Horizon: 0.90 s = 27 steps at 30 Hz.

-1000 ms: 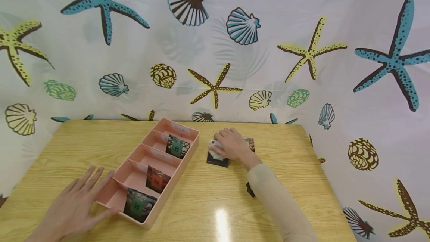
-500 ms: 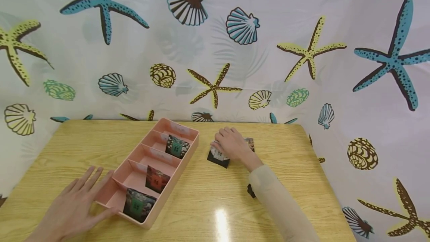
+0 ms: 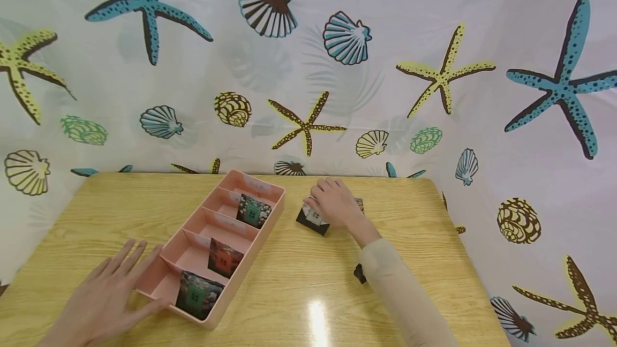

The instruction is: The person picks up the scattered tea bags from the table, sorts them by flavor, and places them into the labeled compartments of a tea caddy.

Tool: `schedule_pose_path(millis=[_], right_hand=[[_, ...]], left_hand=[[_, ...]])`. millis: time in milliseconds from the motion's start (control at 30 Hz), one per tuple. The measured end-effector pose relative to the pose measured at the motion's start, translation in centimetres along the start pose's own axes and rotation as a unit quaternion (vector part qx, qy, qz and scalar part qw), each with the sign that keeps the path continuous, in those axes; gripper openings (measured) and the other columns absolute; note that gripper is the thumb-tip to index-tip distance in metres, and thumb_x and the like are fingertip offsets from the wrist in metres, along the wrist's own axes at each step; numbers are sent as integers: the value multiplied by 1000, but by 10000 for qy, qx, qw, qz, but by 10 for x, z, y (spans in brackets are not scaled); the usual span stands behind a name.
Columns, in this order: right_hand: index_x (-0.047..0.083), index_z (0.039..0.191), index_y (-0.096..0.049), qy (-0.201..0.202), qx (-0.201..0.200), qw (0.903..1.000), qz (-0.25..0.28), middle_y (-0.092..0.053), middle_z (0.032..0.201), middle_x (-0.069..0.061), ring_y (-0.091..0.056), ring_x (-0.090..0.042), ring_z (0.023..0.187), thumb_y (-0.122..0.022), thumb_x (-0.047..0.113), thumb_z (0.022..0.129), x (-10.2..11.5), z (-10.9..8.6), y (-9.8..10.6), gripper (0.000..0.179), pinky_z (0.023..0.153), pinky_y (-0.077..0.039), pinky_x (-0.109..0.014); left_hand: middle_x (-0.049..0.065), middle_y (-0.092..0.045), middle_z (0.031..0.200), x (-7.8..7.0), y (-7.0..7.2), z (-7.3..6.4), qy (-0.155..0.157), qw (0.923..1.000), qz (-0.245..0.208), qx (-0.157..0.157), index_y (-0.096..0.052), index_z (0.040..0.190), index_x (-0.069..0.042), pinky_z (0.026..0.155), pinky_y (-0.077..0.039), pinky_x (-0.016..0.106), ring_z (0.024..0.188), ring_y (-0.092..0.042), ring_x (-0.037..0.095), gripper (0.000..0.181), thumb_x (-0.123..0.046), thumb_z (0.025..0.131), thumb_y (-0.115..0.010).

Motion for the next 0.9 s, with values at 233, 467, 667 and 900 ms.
schedule_pose_path(millis=[233, 467, 667, 900], right_hand=[[16, 97, -67, -133, -121, 9998, 119, -63, 96, -1, -58, -21, 92, -54, 38, 110, 7, 2, 11, 28, 89, -53, -39], [14, 91, -61, -198, -589, 9972, 428, -61, 91, -2, -57, -22, 88, -58, 35, 108, 15, 10, 27, 27, 82, -51, -39], [14, 91, -60, -226, -619, 9960, 606, -60, 92, -3, -55, -22, 88, -58, 36, 108, 28, 18, 41, 27, 82, -50, -39], [14, 94, -63, -34, -654, 9953, 720, -60, 92, -3, -55, -23, 88, -59, 34, 108, 43, 29, 50, 25, 83, -50, -40]], left_hand=[[25, -44, 164, -1, 0, -1, -20, 10000, 19, -86, -41, 163, -14, 120, -37, 70, 152, -40, 46, 107, -81, 83, -66], [25, -45, 164, 0, -1, -1, -8, 9999, 69, -106, -42, 162, -14, 119, -37, 70, 152, -40, 46, 107, -81, 83, -66], [25, -44, 164, 0, -1, -1, 36, 10000, 79, -34, -42, 163, -14, 120, -36, 71, 152, -40, 47, 107, -82, 83, -66], [25, -44, 164, 0, 0, -1, -3, 10000, 55, -79, -40, 163, -15, 120, -37, 71, 152, -40, 46, 107, -81, 83, -66]])
Point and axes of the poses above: each hand's wrist, its own z-axis towards the middle knuckle, its own y-axis out of the back of the hand, x = y × z, the point moved 3 cm from there along z, towards the middle knuckle
